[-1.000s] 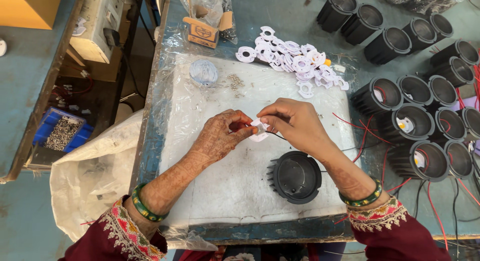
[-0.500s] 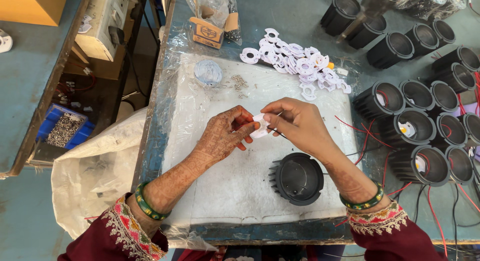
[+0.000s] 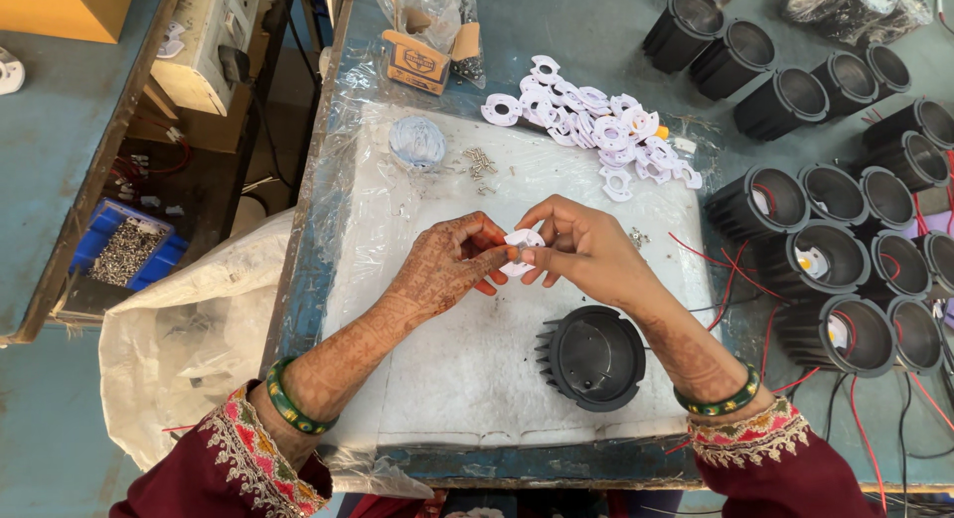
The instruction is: The person assembles LED light fixtures at a workbench. They place an LED chip into a black heat-sink housing, route the red and black wires, fit a white plastic ring over the LED, and use a green electric screwdriver to drive screws securing the parts, repeating the cycle on multiple housings.
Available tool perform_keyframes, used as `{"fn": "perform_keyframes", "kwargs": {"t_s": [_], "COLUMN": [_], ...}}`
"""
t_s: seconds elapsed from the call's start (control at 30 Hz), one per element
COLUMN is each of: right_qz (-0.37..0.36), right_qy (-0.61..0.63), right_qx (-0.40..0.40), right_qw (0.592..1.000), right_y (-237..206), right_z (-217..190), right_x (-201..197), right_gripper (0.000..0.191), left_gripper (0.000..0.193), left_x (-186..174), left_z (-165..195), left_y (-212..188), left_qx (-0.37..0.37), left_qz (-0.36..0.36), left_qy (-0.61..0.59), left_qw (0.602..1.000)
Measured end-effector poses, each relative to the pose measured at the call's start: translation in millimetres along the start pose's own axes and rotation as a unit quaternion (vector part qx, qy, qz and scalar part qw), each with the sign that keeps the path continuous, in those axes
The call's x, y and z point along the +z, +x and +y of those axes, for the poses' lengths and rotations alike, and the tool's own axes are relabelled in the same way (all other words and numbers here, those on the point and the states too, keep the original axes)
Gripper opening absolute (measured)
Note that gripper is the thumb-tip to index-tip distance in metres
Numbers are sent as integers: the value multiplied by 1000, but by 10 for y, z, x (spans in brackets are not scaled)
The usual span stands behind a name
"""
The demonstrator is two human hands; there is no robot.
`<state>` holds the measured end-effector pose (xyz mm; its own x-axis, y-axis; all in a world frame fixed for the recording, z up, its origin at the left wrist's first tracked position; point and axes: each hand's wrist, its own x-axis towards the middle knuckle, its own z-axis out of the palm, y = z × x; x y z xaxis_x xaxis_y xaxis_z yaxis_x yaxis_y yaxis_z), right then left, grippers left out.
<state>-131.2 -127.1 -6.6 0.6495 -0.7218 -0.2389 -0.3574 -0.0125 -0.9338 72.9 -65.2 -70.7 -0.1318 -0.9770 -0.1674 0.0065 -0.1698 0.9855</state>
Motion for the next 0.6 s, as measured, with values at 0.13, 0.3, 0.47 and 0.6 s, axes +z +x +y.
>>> {"fn": "perform_keyframes", "kwargs": {"t_s": [0.13, 0.3, 0.47, 0.6], "right_qz": [-8, -15, -43, 31], "right_qy": [-7, -19, -71, -292], "right_qx": [9, 21, 30, -88], "right_qw": [1000, 999, 996, 952], "right_y": [26, 70, 135, 172], "right_z": [21, 5, -192, -499], "right_x": [-26, -13, -3, -56], "right_gripper": [25, 25, 28, 29], "left_gripper": [21, 22, 23, 23], "left_x": [-10, -4, -46, -27], "left_z": [-3, 8, -2, 3], "left_y": [2, -8, 1, -6], "left_qx": [2, -10, -14, -6], "left_qz": [-1, 17, 14, 11], "left_qy": [0, -9, -6, 45], "left_qw": [1000, 1000, 1000, 999]}}
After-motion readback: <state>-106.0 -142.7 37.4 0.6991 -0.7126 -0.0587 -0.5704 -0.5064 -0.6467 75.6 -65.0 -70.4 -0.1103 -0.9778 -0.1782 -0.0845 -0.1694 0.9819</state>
